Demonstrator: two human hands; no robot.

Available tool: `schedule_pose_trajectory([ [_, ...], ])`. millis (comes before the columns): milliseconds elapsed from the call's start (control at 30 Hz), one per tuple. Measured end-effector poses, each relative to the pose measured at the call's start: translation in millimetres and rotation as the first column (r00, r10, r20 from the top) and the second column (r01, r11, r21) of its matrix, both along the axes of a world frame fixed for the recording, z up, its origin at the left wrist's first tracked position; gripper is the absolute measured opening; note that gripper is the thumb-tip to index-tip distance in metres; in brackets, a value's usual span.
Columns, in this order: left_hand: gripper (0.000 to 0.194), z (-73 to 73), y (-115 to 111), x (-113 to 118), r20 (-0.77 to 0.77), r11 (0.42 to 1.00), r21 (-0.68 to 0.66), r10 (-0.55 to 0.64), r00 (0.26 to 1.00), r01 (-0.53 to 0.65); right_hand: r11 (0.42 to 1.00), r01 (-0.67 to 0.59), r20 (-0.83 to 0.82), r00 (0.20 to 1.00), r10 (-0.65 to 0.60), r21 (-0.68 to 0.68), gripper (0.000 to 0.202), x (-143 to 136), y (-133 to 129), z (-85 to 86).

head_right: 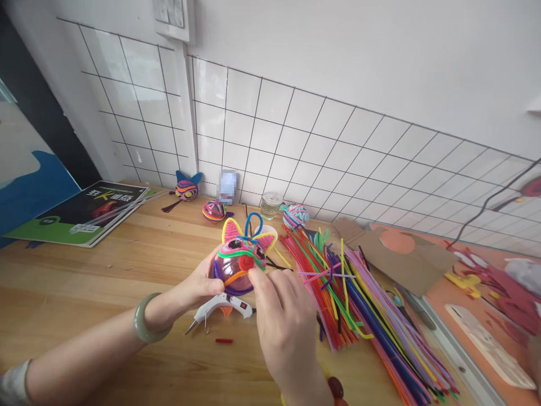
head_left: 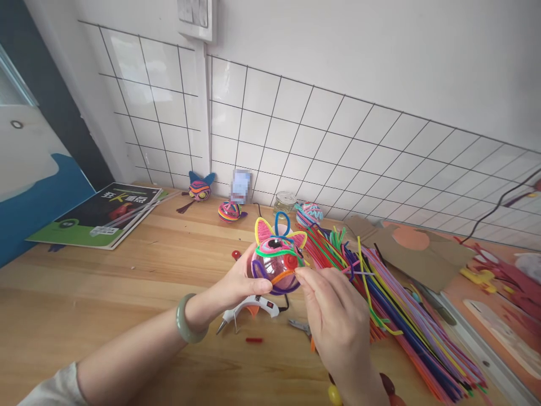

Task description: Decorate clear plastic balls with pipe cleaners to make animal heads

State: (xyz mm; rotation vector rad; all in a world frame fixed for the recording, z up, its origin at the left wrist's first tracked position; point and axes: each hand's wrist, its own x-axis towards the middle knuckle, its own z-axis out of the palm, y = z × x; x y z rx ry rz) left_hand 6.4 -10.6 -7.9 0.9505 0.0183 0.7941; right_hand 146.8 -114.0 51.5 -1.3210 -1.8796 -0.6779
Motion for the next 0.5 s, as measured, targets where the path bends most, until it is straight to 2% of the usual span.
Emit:
schedule_pose_trajectory([
  [300,0.064,7.0,-1.9,-2.0,-0.04,0.998,-0.014,-0.058,0.997,0.058,0.999,-0.036,0.092,0.995,0.037,-0.009,0.018,7.0,-1.7,4.7],
  [500,0.063,3.8,-0.8,-2.5,-0.071,0.998,0.043,0.047,0.996,-0.044,0.999,0.023,0.038,0.999,-0.024,0.043,0.014,-1.5,-0.4,0.4],
])
